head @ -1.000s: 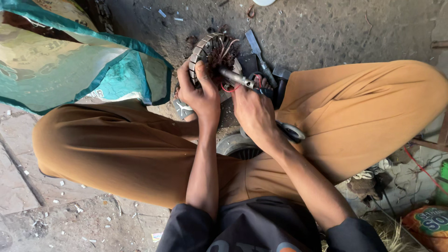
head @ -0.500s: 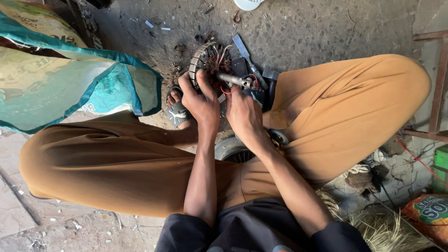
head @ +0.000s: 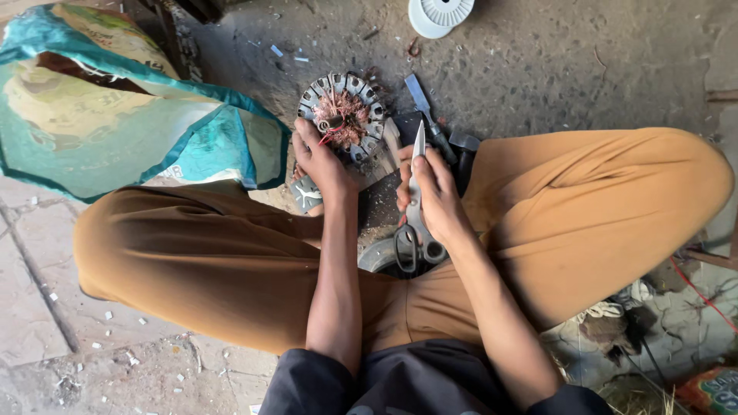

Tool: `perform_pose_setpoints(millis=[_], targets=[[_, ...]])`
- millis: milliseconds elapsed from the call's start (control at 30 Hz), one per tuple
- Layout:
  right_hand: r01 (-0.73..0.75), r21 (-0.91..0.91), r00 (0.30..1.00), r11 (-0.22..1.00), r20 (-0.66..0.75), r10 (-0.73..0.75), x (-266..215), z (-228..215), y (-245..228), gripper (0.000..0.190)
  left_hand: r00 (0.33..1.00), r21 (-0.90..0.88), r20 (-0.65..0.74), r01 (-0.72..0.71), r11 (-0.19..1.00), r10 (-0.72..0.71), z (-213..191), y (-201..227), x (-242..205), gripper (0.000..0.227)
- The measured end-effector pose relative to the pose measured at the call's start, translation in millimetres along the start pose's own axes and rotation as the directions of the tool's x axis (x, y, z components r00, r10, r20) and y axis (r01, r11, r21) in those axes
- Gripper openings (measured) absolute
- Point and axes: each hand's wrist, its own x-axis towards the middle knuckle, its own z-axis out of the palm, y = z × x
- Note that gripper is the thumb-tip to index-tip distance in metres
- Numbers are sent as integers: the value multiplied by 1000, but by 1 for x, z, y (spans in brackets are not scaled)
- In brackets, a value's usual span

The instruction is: The person sits cross-legged on the floor and uses pliers to pull and cut copper wires from a circular electrical component. The person repeatedly rotates the component and continues removing wires throughout the clip.

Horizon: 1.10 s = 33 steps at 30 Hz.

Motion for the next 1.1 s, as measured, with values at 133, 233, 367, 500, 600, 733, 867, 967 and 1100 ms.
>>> perform_pose_setpoints(millis=[133, 233, 367, 500, 600, 733, 867, 967, 1100], targets=[[-47, -148, 996, 988, 64, 57, -15, 21, -18, 29, 998, -89, 13, -58, 994, 59, 12, 20, -3, 34], [-175, -231, 983, 957, 23, 185, -12, 32, -25, 27, 995, -116, 53, -82, 990, 88, 14, 28, -7, 32], [-256, -362, 959, 897, 20, 282, 4, 34, -31, 21, 935, 63, 207, -305, 950, 286, 9, 33, -7, 33], [-261, -359, 960, 896, 0, 280, 7, 30, -33, 17, 911, 238, 277, -374, 896, 307, 5, 34, -10, 29], [-230, -390, 968, 892, -1, 249, 2, 30, -31, 17, 910, 250, 271, -382, 890, 314, 5, 34, -9, 30], [-229, -358, 969, 905, 3, 246, 6, 30, -31, 17, 923, 191, 257, -340, 921, 287, 5, 31, -10, 31], [-115, -321, 991, 940, 23, 129, 21, 34, -30, 16, 915, 152, 286, -336, 930, 284, 4, 29, -10, 31], [50, -484, 998, 874, 4, -56, 21, 41, -27, 18, 936, 159, 254, -291, 943, 245, 3, 27, -7, 31], [506, -833, 707, 222, 253, -661, 14, 48, -22, 26, 946, 125, 249, -242, 962, 206, -1, 21, -10, 29]])
